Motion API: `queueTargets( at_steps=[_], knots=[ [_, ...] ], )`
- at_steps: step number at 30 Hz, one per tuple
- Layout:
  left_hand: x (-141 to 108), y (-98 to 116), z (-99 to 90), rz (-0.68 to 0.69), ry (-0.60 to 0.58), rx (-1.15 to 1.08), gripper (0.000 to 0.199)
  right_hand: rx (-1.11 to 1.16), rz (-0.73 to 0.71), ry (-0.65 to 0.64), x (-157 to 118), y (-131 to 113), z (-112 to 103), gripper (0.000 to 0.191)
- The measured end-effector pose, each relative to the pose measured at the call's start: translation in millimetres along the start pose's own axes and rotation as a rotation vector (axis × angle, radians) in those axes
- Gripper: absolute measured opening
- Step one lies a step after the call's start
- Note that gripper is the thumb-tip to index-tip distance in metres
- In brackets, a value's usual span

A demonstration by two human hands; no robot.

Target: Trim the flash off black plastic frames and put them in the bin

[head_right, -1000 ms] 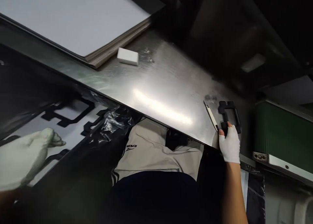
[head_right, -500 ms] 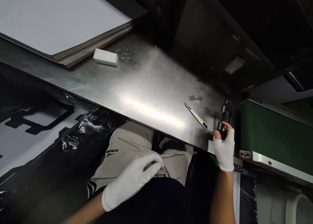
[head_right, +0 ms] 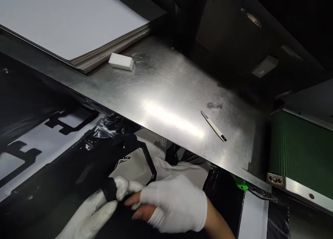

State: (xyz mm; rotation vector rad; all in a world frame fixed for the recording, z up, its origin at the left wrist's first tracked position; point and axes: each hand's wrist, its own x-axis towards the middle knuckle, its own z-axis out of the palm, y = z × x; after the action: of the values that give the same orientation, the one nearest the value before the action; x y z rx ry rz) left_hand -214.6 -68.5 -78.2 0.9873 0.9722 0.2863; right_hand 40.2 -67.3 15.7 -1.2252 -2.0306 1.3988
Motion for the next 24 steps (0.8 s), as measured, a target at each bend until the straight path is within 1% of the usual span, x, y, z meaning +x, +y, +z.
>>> queueTargets(
  at_steps=[1, 2, 3, 5, 6, 7, 8, 10, 12, 14, 17, 20, 22, 24],
  knots=[
    [-2.0, -5.5, -0.5, -0.019, 0.016, -0.004, 0.046, -0.017, 0.067, 0.075, -0.6, 5.8, -9.8, 0.039],
    [-1.9, -8.5, -0.3, -0.034, 0.016, -0.006, 0.049, -0.068, 0.155, 0.197, -0.2, 14.0, -20.9, 0.035],
    [0.2, -9.0, 0.5, -0.051, 0.002, -0.013, 0.053, -0.167, 0.258, 0.355, 1.4, 25.0, -33.3, 0.032],
    [9.1, -4.2, 3.7, -0.089, -0.070, -0.045, 0.059, -0.475, 0.477, 0.687, 7.4, 54.1, -60.3, 0.029],
    [15.0, 0.2, 6.1, -0.104, -0.121, -0.073, 0.059, -0.662, 0.572, 0.805, 10.7, 70.6, -73.3, 0.029],
    [21.2, 5.2, 9.1, -0.113, -0.168, -0.101, 0.056, -0.801, 0.662, 0.837, 13.4, 87.0, -84.8, 0.028],
    [27.2, 10.4, 12.7, -0.120, -0.202, -0.121, 0.052, -0.890, 0.718, 0.831, 15.0, 101.8, -94.1, 0.027],
    [37.2, 18.9, 21.2, -0.143, -0.227, -0.125, 0.040, -0.962, 0.770, 0.783, 13.6, 122.9, -104.9, 0.025],
    [43.9, 22.0, 30.5, -0.190, -0.241, -0.099, 0.031, -0.966, 0.779, 0.769, 6.8, 129.6, -106.1, 0.023],
    [48.1, 18.7, 39.2, -0.229, -0.253, -0.070, 0.025, -0.931, 0.822, 0.755, -3.7, 124.8, -101.9, 0.019],
    [52.2, 7.5, 50.0, -0.234, -0.247, -0.060, 0.026, -0.801, 0.979, 0.758, -24.2, 110.5, -93.6, 0.016],
    [55.5, 1.5, 59.2, -0.254, -0.211, -0.088, 0.029, -0.710, 1.125, 0.792, -47.8, 102.0, -87.5, 0.029],
    [57.1, 2.2, 64.7, -0.254, -0.189, -0.070, 0.025, -0.719, 1.131, 0.761, -62.3, 99.9, -85.3, 0.033],
    [58.2, 4.6, 68.9, -0.230, -0.182, -0.027, 0.021, -0.753, 1.116, 0.724, -72.6, 98.0, -85.3, 0.028]
  ],
)
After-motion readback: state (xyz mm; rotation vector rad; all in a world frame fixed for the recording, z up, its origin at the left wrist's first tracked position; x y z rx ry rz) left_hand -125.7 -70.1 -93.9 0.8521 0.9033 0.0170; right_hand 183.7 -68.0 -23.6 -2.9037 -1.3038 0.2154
